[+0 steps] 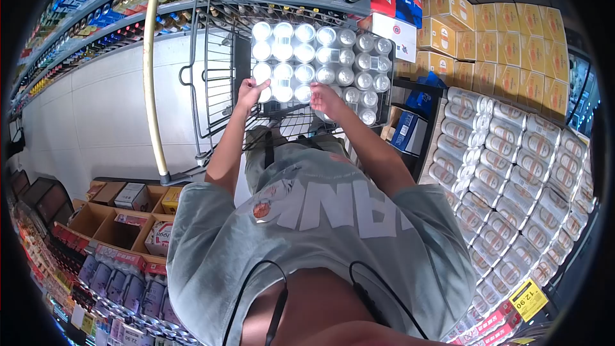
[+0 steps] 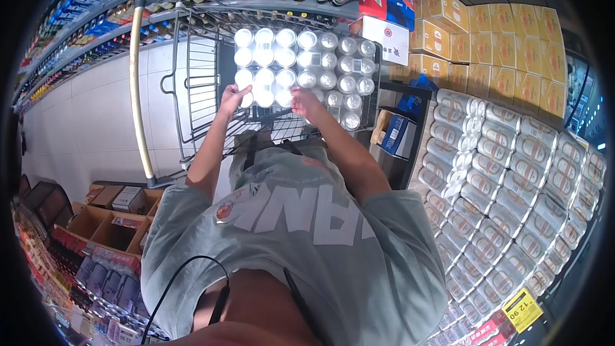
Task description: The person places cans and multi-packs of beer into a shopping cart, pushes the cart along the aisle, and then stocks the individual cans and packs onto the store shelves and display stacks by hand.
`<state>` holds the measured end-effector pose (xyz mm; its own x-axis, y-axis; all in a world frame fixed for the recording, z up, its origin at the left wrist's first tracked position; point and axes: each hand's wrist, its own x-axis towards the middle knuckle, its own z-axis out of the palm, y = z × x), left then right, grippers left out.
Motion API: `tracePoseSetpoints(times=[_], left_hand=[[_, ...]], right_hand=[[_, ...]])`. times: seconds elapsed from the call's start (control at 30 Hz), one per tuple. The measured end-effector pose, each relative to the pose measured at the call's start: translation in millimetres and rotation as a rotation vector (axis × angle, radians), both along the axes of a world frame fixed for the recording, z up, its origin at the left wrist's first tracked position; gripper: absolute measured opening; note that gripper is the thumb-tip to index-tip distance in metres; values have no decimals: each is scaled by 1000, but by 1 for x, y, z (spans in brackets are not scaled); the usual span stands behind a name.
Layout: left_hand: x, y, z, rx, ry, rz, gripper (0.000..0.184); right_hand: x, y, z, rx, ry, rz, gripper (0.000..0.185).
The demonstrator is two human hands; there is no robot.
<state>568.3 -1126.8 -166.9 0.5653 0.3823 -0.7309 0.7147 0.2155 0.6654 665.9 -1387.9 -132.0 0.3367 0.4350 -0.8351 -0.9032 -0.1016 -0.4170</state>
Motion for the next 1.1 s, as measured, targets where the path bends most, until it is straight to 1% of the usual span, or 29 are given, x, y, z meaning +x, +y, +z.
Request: tracePoseSetpoints(times=[0.07, 0.17, 0.2, 0.3, 0.33, 0.43, 0.47, 0.53, 0.57, 0.63, 0.7, 0.77, 0.83, 0.87, 0.97, 1.03, 1.1], left_hand=[[1, 3, -2, -60, -24, 26, 46], [2, 2, 4, -85, -10, 49, 45], [3, 1, 10, -94, 14, 61, 44], [4, 3, 5, -84, 33, 49, 43], [3, 6, 6, -124, 15, 24, 40], [-2, 5, 14, -218, 9, 62, 51], [-7, 2, 19, -175, 30, 79, 58], [-16, -7, 46, -89, -25, 110, 53], [-23, -13, 60, -57, -37, 146, 51], [-35, -20, 84, -9, -89, 129, 41], [-45, -41, 129, 76, -147, 152, 26], [-62, -50, 153, 97, -163, 45, 32], [-76, -76, 188, 105, -271, 34, 21], [-83, -89, 206, 130, -310, -23, 16], [-96, -149, 257, 59, -482, -46, 26], [-105, -186, 275, 43, -525, -137, 26], [-114, -221, 276, -56, -538, -237, 26]], right_hand=[[0, 3, -5, -35, 2, -2, 33], [-1, 5, -7, -56, -34, -15, 30], [-3, 8, -9, -84, -47, -15, 21], [-8, 7, -12, -75, -108, -15, 16], [-10, 6, -13, -82, -96, -18, 15], [-14, 9, -8, -129, -94, -2, 13], [-18, 8, -3, -121, -99, -13, 13], [-30, 1, 3, -90, -91, -38, 12], [-37, -6, 8, -33, -122, -45, 11], [-52, -24, 39, 77, -182, -59, 10], [-71, -42, 84, 163, -261, -111, 11], [-89, -65, 111, 264, -356, -144, 14], [-112, -94, 136, 342, -461, -172, 13], [-126, -110, 148, 374, -484, -199, 13], [-176, -162, 184, 402, -509, -293, 10], [-212, -197, 191, 424, -515, -384, 10], [-243, -235, 188, 440, -489, -475, 11]])
